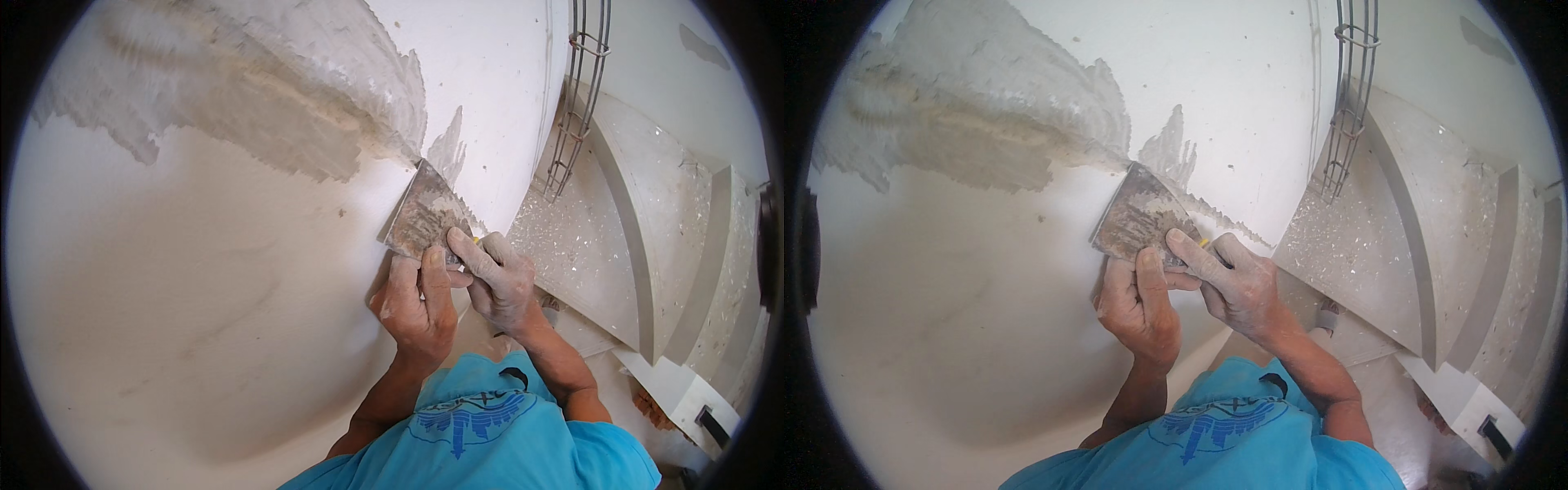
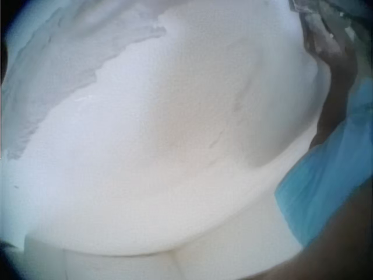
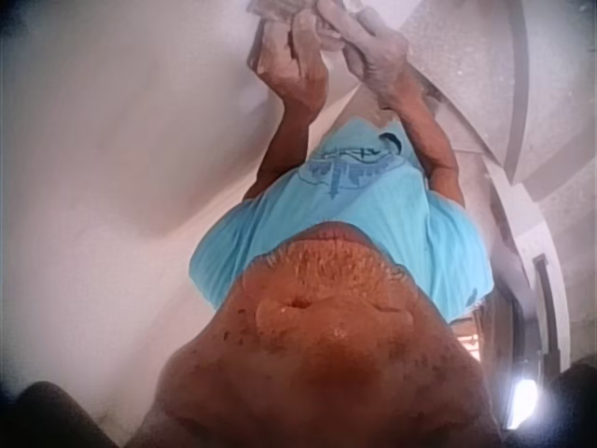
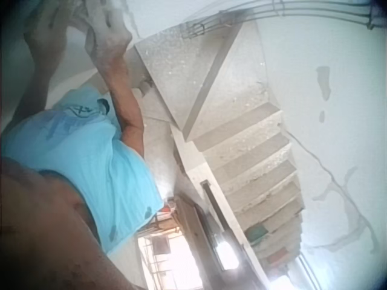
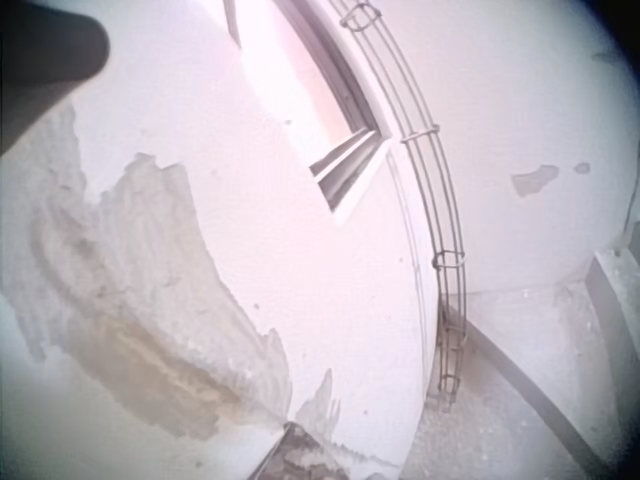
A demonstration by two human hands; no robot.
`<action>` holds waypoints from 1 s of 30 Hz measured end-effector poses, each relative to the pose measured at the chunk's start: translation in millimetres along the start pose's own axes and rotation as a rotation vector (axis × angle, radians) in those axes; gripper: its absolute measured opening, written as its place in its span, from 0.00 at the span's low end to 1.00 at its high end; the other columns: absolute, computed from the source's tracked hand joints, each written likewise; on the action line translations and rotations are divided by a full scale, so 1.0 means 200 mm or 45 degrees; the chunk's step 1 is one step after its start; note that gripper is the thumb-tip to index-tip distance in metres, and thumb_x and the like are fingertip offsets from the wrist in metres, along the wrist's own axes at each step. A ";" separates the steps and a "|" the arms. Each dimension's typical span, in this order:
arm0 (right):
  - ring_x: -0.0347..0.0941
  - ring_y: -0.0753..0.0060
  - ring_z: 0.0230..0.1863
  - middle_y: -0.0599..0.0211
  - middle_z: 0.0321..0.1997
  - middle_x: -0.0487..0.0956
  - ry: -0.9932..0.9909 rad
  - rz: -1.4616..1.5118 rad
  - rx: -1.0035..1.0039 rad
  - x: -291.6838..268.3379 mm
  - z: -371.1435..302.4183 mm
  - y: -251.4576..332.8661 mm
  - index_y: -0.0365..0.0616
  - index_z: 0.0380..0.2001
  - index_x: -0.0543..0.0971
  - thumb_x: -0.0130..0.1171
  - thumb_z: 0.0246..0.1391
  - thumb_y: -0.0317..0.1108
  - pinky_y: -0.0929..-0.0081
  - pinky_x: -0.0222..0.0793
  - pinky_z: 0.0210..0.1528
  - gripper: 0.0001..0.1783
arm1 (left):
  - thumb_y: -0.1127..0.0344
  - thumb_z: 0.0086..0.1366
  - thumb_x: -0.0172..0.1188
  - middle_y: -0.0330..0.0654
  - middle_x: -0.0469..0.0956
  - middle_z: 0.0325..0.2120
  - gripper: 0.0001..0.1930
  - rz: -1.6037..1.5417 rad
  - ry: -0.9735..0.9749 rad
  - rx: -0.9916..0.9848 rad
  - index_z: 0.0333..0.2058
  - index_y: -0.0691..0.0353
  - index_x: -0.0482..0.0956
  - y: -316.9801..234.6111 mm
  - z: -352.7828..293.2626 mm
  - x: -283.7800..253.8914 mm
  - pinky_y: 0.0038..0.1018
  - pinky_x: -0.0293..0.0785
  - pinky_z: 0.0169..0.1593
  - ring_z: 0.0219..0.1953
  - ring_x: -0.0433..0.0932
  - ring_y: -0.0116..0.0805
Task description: The person uses a scraper to apply and smooth plaster on a curved white wall.
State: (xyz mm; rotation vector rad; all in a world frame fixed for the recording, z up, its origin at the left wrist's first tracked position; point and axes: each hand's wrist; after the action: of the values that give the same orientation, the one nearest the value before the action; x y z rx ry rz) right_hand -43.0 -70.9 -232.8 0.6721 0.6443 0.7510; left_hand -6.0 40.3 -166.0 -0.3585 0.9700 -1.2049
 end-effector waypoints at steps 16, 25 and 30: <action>0.79 0.68 0.30 0.55 0.49 0.82 0.017 0.066 0.034 0.02 0.01 0.00 0.55 0.62 0.81 0.66 0.43 0.18 0.71 0.80 0.29 0.38 | 0.74 0.76 0.50 0.41 0.81 0.13 0.14 0.049 -0.041 0.011 0.26 0.67 0.72 -0.01 0.01 0.01 0.24 0.75 0.25 0.15 0.78 0.26; 0.74 0.70 0.26 0.66 0.31 0.73 -0.106 0.124 -0.007 0.10 0.00 -0.01 0.52 0.62 0.80 0.68 0.45 0.19 0.69 0.74 0.27 0.37 | 0.76 0.74 0.51 0.41 0.78 0.11 0.14 0.207 -0.149 0.057 0.26 0.68 0.74 0.01 0.02 0.04 0.25 0.72 0.22 0.13 0.75 0.25; 0.69 0.71 0.22 0.68 0.27 0.68 -0.193 0.023 0.025 0.05 0.20 0.03 0.51 0.62 0.80 0.69 0.46 0.23 0.68 0.69 0.23 0.36 | 0.74 0.74 0.53 0.44 0.80 0.18 0.10 0.074 -0.274 -0.003 0.32 0.73 0.78 -0.09 0.17 0.13 0.26 0.71 0.20 0.13 0.75 0.27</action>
State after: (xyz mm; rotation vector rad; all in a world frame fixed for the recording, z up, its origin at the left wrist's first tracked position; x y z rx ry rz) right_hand -10.3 -72.4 -206.5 0.7459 0.5079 0.7035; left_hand 10.5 2.4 -144.0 -0.4497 0.7903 -1.0883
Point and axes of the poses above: each hand's wrist, its own z-axis towards the middle knuckle, its own x-axis out of the palm, y = z × x
